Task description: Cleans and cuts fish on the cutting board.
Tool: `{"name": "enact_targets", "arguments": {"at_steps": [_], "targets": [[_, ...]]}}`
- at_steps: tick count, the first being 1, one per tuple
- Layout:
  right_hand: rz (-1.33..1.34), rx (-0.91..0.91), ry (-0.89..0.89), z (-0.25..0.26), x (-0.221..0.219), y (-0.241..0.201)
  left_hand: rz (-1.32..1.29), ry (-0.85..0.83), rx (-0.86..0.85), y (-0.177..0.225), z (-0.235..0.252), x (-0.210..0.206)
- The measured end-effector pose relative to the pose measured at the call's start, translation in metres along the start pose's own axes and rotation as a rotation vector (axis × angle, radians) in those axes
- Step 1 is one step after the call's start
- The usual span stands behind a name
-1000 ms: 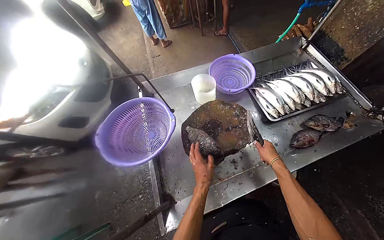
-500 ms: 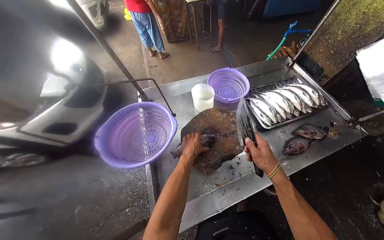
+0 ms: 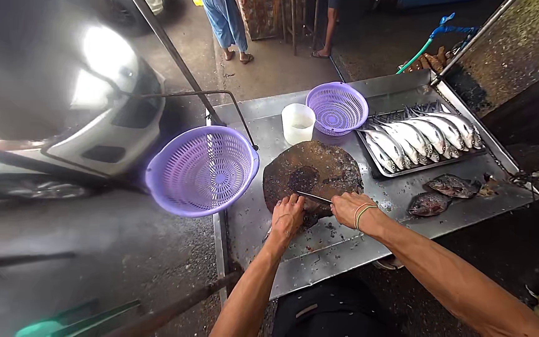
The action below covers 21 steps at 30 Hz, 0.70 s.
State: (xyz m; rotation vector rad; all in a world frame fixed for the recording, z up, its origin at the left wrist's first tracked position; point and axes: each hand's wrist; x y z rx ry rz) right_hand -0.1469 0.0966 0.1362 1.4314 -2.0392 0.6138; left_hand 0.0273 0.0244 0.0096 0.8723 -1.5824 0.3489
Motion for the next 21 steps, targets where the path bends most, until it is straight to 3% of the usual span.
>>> {"name": "enact_targets", "arguments": {"at_steps": [7, 12, 21], "targets": [[0.252, -0.071, 0.048, 0.058, -0.017, -0.002, 0.012, -0.133, 0.027, 0.012, 0.015, 0.021], [0.251, 0.022, -0.019, 0.047, 0.0, 0.028, 0.033, -0.186, 0.005, 0.002, 0.025, 0.028], [0.051, 0.051, -0.057, 0.019, -0.002, 0.01, -0.022, -0.001, -0.137, -0.008, 0.0, -0.007]]}}
Point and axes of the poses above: each hand's wrist, its own z-axis towards the middle knuckle, its own x-axis out of the back of the hand, y = z × x, and after that the axes turned 1 degree about z, right-handed
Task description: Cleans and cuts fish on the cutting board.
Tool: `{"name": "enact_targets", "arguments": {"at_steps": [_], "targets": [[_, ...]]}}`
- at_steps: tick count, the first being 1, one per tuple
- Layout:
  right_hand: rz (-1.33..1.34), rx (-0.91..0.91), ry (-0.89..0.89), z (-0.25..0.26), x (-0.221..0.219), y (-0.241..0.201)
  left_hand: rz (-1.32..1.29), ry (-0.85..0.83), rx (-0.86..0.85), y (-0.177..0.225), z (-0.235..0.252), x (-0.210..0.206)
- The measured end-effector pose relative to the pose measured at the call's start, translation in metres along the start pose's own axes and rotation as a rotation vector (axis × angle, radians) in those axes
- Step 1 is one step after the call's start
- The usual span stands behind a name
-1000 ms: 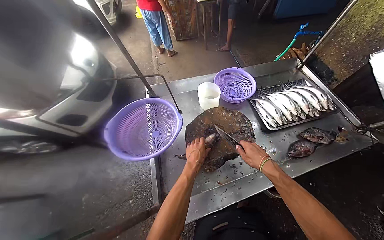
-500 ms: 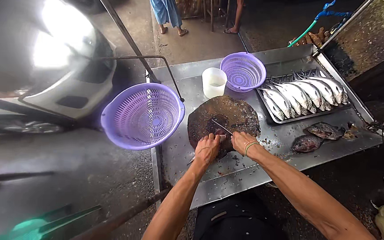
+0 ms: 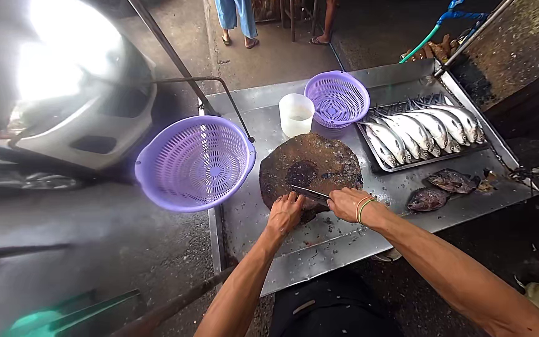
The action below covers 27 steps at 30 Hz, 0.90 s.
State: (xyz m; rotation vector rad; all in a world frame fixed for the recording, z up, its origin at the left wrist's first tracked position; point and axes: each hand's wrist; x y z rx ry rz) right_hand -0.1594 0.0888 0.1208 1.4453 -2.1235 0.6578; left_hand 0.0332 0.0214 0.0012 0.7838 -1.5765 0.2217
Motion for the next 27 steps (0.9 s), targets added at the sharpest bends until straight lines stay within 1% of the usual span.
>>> {"name": "enact_targets", "arguments": {"at_steps": [3, 5, 7, 10, 12, 14, 17, 19, 21, 22, 23, 25, 27], "targets": [[-0.032, -0.015, -0.008, 0.002, -0.007, -0.011, 0.006, 0.011, -0.026, -0.001, -0.003, -0.004], [0.011, -0.033, -0.004, 0.013, -0.011, -0.012, 0.009, 0.008, -0.011, 0.0, -0.003, -0.004], [0.173, -0.065, -0.055, 0.023, -0.012, -0.004, 0.002, 0.001, 0.002, 0.001, -0.003, -0.005], [0.518, -0.134, -0.177, 0.026, -0.014, 0.02, 0.018, 0.015, -0.011, 0.003, -0.004, -0.007], [0.679, -0.18, -0.243, 0.022, -0.02, 0.028, 0.022, 0.023, -0.028, 0.002, -0.005, -0.01], [0.825, -0.21, -0.271, 0.025, -0.028, 0.031, 0.018, 0.045, -0.042, 0.002, -0.006, -0.012], [1.081, -0.226, -0.224, 0.045, -0.047, 0.018, 0.023, 0.081, -0.067, -0.002, -0.006, -0.016], [1.196, -0.213, -0.103, 0.062, -0.058, 0.001, 0.013, 0.085, -0.052, -0.001, -0.004, -0.016], [1.183, -0.19, 0.085, 0.077, -0.066, -0.016, -0.016, 0.044, 0.021, 0.004, 0.003, -0.008], [1.11, -0.169, 0.174, 0.082, -0.071, -0.021, -0.037, 0.006, 0.071, 0.007, 0.006, -0.002], [1.009, -0.148, 0.226, 0.083, -0.074, -0.023, -0.061, -0.043, 0.122, 0.01, 0.011, 0.004], [0.808, -0.106, 0.238, 0.073, -0.079, -0.02, -0.104, -0.098, 0.196, 0.01, 0.02, 0.016], [0.693, -0.093, 0.209, 0.059, -0.096, -0.016, -0.126, -0.136, 0.226, 0.005, 0.027, 0.021]]}}
Point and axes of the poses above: each hand's wrist, its own z-axis towards the middle knuckle, its own x-axis out of the back of the hand, y = z × x, and after that the axes turned 1 degree about z, right-handed
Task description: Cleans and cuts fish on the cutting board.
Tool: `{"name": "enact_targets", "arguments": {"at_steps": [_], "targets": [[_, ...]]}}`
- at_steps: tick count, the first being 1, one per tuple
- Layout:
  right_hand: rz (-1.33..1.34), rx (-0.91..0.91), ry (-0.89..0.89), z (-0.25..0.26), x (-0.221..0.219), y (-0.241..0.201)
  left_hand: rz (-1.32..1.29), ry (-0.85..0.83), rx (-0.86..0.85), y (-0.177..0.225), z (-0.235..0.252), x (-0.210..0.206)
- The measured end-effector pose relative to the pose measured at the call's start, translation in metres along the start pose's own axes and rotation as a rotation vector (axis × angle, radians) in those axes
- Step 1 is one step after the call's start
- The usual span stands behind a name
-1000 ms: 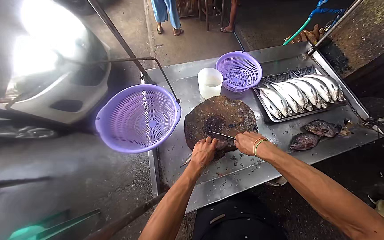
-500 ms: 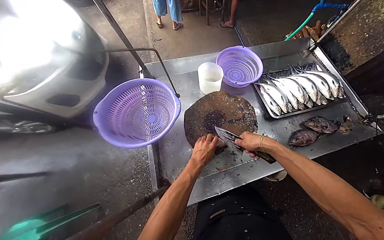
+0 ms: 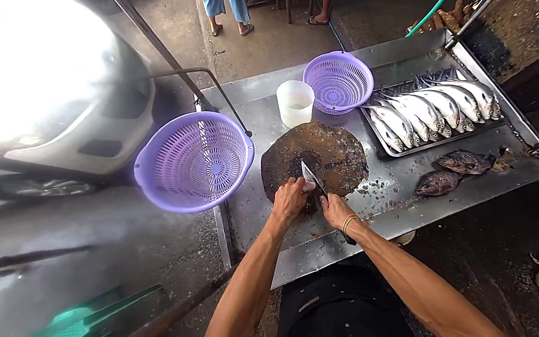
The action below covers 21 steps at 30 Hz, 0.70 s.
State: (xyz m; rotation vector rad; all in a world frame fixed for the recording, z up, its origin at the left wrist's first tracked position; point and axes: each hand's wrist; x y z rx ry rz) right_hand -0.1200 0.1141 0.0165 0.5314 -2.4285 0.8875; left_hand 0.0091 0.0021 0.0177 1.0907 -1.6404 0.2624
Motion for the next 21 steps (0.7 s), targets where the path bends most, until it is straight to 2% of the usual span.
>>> {"name": "enact_targets", "arguments": {"at_steps": [5, 8, 13, 16, 21], "targets": [[-0.179, -0.073, -0.099, -0.035, -0.005, 0.024, 0.067, -0.045, -0.04, 0.0, -0.002, -0.002], [-0.333, -0.095, -0.167, -0.054, 0.007, 0.033, 0.139, -0.047, -0.113, 0.004, -0.005, -0.007], [-0.604, -0.08, -0.174, -0.084, 0.07, -0.014, 0.089, -0.021, -0.165, 0.003, -0.004, -0.005], [-0.767, -0.088, -0.18, -0.111, 0.1, -0.047, 0.106, -0.086, -0.116, 0.012, 0.005, 0.008], [-0.883, -0.119, -0.12, -0.107, 0.113, -0.064, 0.168, -0.128, -0.12, 0.014, 0.016, 0.016]]}}
Point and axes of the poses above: each hand's wrist, its own z-axis towards the middle knuckle, its own x-axis out of the back of the hand, y = z × x, and after that the axes turned 1 degree about z, right-handed
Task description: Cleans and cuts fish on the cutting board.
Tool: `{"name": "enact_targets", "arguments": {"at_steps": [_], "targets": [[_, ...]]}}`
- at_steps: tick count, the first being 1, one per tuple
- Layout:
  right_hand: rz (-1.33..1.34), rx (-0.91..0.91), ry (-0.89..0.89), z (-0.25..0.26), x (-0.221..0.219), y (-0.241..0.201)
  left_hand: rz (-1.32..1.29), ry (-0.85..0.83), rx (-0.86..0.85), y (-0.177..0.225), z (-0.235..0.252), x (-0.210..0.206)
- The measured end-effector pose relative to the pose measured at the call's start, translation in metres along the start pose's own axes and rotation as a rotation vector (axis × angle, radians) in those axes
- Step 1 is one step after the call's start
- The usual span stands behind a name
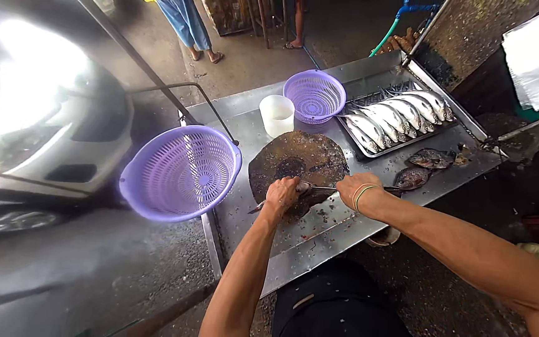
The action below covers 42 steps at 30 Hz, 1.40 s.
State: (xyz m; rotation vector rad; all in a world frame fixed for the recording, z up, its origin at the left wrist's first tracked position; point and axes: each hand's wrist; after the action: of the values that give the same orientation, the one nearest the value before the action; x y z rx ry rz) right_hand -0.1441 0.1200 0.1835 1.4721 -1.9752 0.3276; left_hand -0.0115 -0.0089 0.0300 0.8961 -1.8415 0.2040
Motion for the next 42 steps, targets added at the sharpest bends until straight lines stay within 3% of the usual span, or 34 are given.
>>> {"name": "enact_targets", "arguments": {"at_steps": [10, 17, 32, 42], "targets": [[-0.209, 0.104, -0.078, 0.013, -0.009, -0.022, 0.101, -0.017, -0.134, 0.004, 0.003, 0.0], [-0.144, 0.047, -0.04, 0.035, -0.017, -0.016, 0.052, -0.045, -0.109, -0.01, 0.026, 0.009], [0.002, 0.115, 0.016, 0.072, -0.052, 0.018, -0.085, -0.102, -0.057, -0.046, 0.062, 0.01], [-0.148, 0.204, -0.012, 0.098, -0.008, -0.004, -0.092, 0.005, 0.086, -0.031, 0.036, -0.004]]}}
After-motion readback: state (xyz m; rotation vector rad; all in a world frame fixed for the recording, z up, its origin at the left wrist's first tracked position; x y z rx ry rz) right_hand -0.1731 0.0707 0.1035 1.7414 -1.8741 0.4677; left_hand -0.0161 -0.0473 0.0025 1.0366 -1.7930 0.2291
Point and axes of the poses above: each hand's wrist, its own z-axis towards the middle knuckle, its own x-axis out of the back of the hand, y = z × x, and after that the axes turned 1 degree about z, right-handed
